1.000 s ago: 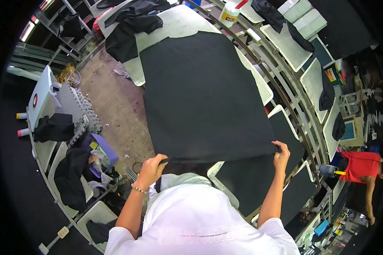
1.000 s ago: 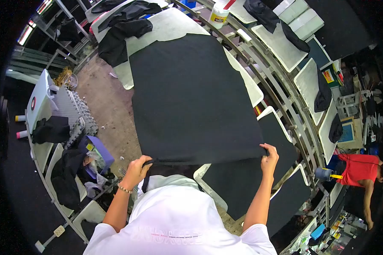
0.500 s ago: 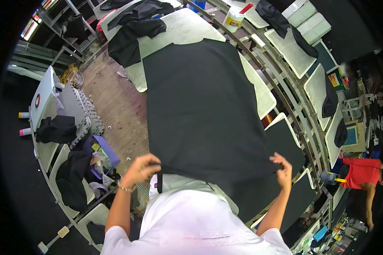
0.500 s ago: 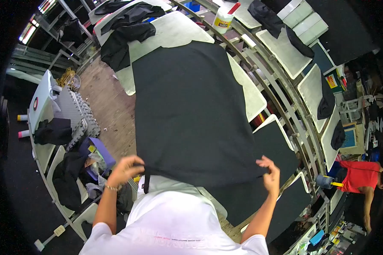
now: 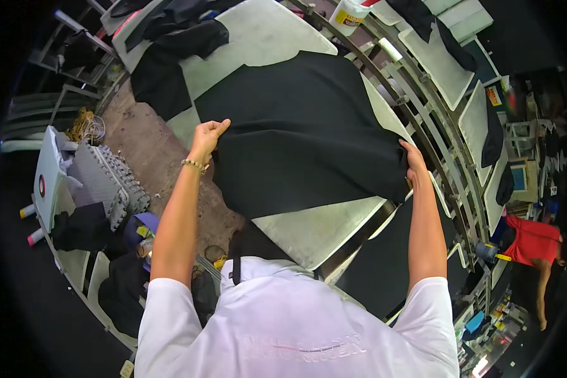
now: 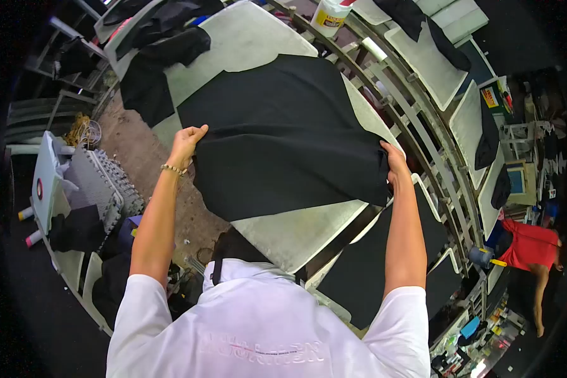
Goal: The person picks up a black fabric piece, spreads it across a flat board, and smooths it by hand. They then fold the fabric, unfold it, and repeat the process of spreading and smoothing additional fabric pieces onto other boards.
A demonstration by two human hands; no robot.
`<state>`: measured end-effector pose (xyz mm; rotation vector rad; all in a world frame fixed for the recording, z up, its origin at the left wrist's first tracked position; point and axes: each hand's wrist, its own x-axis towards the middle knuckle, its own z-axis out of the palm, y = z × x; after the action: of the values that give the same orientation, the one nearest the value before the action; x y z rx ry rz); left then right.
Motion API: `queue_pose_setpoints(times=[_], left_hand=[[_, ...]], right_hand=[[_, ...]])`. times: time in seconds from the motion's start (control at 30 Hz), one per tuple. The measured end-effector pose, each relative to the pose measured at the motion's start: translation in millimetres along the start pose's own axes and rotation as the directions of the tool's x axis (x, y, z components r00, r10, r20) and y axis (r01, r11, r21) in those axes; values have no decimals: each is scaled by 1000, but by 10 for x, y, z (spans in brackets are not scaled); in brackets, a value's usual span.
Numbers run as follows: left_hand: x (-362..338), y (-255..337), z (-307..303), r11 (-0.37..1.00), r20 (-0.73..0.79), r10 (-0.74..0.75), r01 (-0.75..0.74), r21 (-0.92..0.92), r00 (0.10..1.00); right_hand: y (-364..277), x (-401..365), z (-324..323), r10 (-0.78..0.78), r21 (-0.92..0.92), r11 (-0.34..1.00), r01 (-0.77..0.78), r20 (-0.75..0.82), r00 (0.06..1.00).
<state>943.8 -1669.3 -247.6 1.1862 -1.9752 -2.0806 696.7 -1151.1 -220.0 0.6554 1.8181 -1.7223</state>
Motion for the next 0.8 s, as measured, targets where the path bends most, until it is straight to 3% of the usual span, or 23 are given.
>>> queue_pose_setpoints(times=[0.1,0.17,0.27,0.4,0.5,0.57,0.6,0.8], left_hand=[[-65,177,28,995,58,-96,97,-16,994],[-55,214,22,987,18,-93,90,130,995],[-96,334,59,975,20,-106,100,199,994],[-7,230,-13,978,69,-115,101,182,991],[28,162,-38,985,38,-144,140,102,989],[15,134,-80,984,91,-159,165,-60,983],[-3,132,-96,985,84,-159,164,-58,984],[-106,126,-88,949,185,-133,179,-258,974]], right_hand=[[-23,29,71,102,66,992,-107,72,992],[-19,36,98,138,75,987,-142,51,989],[-25,100,73,175,96,978,-186,115,978],[-65,93,96,213,121,966,-227,117,970],[-119,94,78,259,125,954,-274,124,958],[-137,57,78,231,191,947,-259,157,960],[-141,66,64,233,193,949,-251,110,966],[-209,-51,66,194,256,937,-237,183,964]])
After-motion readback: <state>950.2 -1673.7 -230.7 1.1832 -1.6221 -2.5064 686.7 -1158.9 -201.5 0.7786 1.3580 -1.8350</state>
